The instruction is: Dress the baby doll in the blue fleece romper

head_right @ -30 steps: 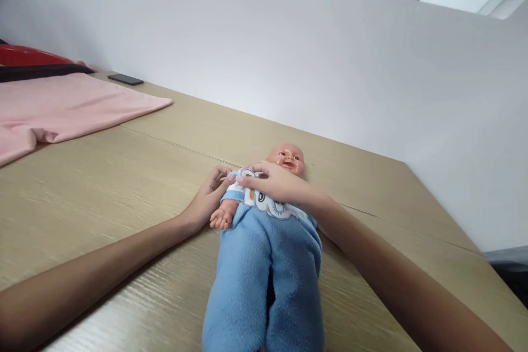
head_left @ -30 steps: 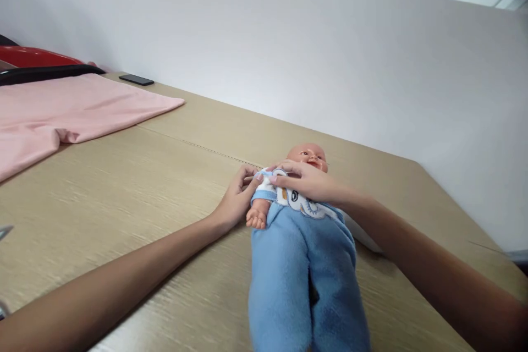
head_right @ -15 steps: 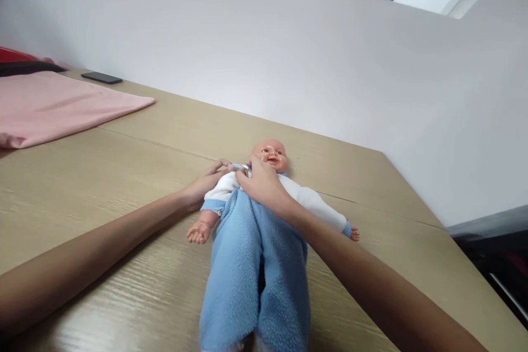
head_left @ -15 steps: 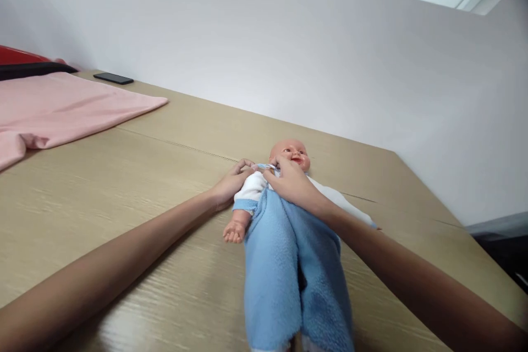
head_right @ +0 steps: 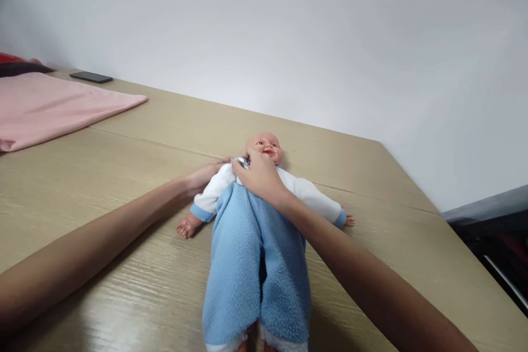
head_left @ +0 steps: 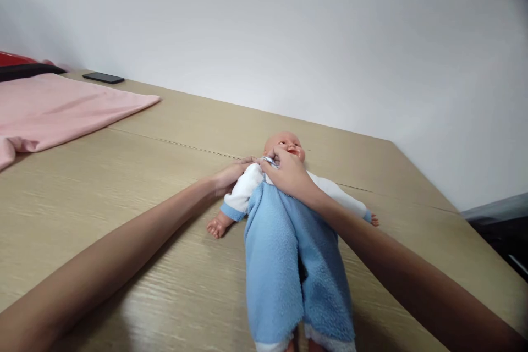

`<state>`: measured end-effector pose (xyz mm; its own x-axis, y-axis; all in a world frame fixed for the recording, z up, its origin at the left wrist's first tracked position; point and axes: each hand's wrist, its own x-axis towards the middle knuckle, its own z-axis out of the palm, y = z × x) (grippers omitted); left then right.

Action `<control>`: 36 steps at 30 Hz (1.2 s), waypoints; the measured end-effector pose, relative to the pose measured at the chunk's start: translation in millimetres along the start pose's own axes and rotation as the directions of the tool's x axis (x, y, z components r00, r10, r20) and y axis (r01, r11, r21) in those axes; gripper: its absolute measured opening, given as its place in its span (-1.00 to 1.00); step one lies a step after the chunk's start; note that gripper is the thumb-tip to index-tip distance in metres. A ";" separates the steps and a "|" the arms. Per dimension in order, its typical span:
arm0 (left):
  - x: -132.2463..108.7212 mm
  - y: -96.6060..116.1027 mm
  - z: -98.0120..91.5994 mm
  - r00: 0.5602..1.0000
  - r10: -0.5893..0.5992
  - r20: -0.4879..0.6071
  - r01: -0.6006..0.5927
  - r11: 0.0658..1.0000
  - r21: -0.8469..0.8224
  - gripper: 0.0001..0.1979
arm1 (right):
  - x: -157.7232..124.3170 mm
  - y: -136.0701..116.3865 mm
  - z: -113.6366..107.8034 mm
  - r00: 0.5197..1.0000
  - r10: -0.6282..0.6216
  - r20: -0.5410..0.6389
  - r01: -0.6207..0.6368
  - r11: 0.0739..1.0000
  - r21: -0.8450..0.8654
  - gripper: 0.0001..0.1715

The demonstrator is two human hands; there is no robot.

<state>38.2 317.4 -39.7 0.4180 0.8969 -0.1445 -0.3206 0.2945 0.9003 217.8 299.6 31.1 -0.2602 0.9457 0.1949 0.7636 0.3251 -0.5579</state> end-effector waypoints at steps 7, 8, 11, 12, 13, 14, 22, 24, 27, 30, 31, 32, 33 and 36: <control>-6.4 9.2 3.1 0.998 -0.041 0.043 0.036 0.994 0.100 -0.58 | -11.8 -9.5 -10.1 0.997 -0.034 -0.064 0.015 0.963 -0.268 -0.81; -9.1 12.1 1.8 0.999 -0.026 0.023 0.022 0.990 0.138 -0.57 | -13.1 -12.4 -12.3 0.998 -0.025 -0.062 0.004 0.948 -0.319 -0.79; -18.5 26.0 -2.2 1.000 -0.013 -0.004 0.014 0.966 0.257 -0.54 | -14.9 -19.8 -18.8 0.997 -0.018 -0.074 -0.016 0.901 -0.434 -0.73; -21.9 31.9 -3.7 1.000 -0.027 -0.002 0.026 0.950 0.311 -0.53 | -14.8 -21.2 -20.8 0.997 -0.019 -0.068 -0.015 0.886 -0.463 -0.71; -25.3 38.0 -5.5 0.999 -0.048 0.001 0.044 0.925 0.378 -0.50 | -14.5 -21.8 -22.6 0.998 -0.017 -0.055 -0.012 0.874 -0.486 -0.69; -28.6 44.0 -7.8 0.997 -0.072 0.005 0.062 0.888 0.455 -0.46 | -14.2 -21.7 -24.2 0.999 -0.012 -0.037 -0.009 0.863 -0.505 -0.68; -39.5 72.9 -31.6 0.998 -0.053 0.041 -0.002 0.592 0.806 -0.34 | -18.6 -14.6 -34.2 0.999 0.039 0.001 -0.030 0.800 -0.599 -0.73; -37.3 72.1 -33.5 0.998 -0.026 0.050 -0.027 0.568 0.822 -0.30 | -18.6 -13.3 -33.5 0.999 0.048 -0.013 -0.046 0.802 -0.595 -0.72; -33.2 67.6 -33.9 0.994 -0.048 0.099 -0.055 0.557 0.829 -0.36 | -15.3 -9.2 -30.4 0.999 0.046 -0.002 -0.039 0.825 -0.564 -0.76; -30.3 65.5 -33.7 0.971 -0.169 0.170 -0.061 0.510 0.858 -0.36 | -11.5 -3.4 -28.6 0.997 0.014 0.076 0.022 0.896 -0.443 -0.63; -29.4 65.6 -34.0 0.963 -0.199 0.180 -0.058 0.498 0.865 -0.32 | -10.9 -1.7 -28.9 0.994 0.001 0.107 0.041 0.920 -0.390 -0.58; -28.2 65.6 -34.5 0.961 -0.214 0.178 -0.050 0.495 0.867 -0.28 | -10.6 0.0 -29.7 0.991 -0.008 0.130 0.053 0.938 -0.342 -0.53; -26.4 65.4 -35.5 0.962 -0.214 0.170 -0.042 0.499 0.866 -0.25 | -10.6 1.4 -30.9 0.989 -0.012 0.145 0.056 0.951 -0.303 -0.51; -16.6 61.5 -40.2 0.973 -0.144 0.183 -0.064 0.589 0.806 -0.29 | -10.9 5.8 -36.6 0.983 -0.012 0.181 0.049 0.978 -0.203 -0.50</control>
<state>-22.6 333.9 1.5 0.6081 0.7694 -0.1956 0.4696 -0.1500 0.8700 246.8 291.0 55.3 -0.3716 0.9269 0.0523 0.8539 0.3634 -0.3725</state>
